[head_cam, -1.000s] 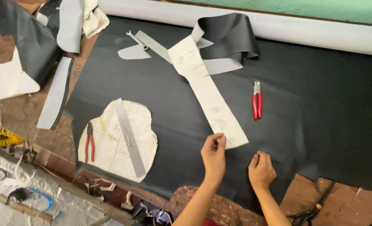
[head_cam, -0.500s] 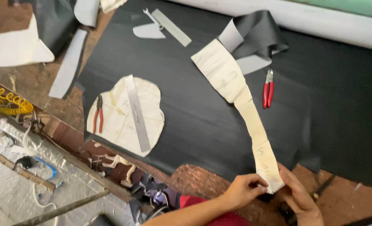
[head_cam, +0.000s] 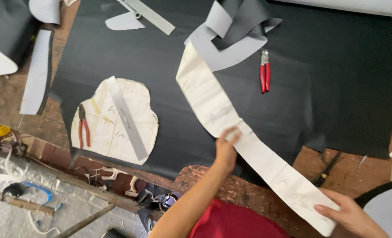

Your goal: The person arranges white paper patterns on a large sheet of black fabric on a wooden table. They use a metal ruler and pliers to secure the patterns. Finally, they use scissors to cut the black fabric along the edge of a pattern.

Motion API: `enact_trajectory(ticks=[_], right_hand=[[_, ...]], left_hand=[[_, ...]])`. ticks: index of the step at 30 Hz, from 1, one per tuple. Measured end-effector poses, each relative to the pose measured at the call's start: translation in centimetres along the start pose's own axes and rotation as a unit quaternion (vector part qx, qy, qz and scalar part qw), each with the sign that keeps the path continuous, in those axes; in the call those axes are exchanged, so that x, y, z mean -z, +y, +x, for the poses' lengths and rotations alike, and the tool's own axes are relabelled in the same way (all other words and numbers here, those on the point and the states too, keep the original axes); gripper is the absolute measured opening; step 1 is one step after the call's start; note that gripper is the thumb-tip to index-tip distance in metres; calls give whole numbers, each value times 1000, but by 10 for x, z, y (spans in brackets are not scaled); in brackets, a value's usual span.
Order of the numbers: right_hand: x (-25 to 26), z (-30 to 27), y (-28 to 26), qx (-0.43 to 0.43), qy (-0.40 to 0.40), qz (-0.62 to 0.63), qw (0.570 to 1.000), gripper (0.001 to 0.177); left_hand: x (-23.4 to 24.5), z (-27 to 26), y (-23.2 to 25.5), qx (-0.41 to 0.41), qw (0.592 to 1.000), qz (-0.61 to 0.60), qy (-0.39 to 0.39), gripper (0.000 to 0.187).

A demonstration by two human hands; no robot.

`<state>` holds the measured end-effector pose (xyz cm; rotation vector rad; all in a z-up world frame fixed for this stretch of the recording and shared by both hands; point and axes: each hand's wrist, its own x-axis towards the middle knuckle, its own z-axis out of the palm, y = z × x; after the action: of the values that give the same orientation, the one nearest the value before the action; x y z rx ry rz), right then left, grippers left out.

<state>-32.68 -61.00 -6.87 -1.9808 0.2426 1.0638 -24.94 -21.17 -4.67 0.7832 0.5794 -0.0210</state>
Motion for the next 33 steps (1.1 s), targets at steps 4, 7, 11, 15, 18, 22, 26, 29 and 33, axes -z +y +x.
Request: enact_trajectory(ticks=[4, 7, 11, 15, 18, 22, 26, 29, 33], right_hand=[[67, 4, 56, -72, 16, -2, 997, 61], [118, 24, 73, -46, 114, -65, 990, 60], [180, 60, 30, 36, 337, -204, 919, 44], [212, 107, -14, 141, 423, -254, 858, 44], [225, 148, -14, 87, 401, -303, 860, 43], [238, 191, 4, 98, 366, -317, 869, 40], [225, 213, 17, 61, 384, -214, 896, 44], [224, 201, 26, 62, 395, -152, 904, 45], [184, 158, 0, 84, 525, -301, 792, 49]], left_hand=[[17, 64, 43, -222, 930, 255, 141, 37], [41, 102, 69, -243, 915, 270, 178, 43], [65, 106, 92, -225, 892, 356, 165, 44], [71, 85, 103, -181, 934, 272, 143, 48], [75, 81, 110, -179, 926, 284, 174, 48], [87, 83, 131, -202, 900, 311, 228, 40], [104, 82, 143, -207, 874, 358, 254, 37], [112, 76, 142, -199, 804, 491, 269, 36], [111, 64, 144, -255, 622, 696, 251, 44]])
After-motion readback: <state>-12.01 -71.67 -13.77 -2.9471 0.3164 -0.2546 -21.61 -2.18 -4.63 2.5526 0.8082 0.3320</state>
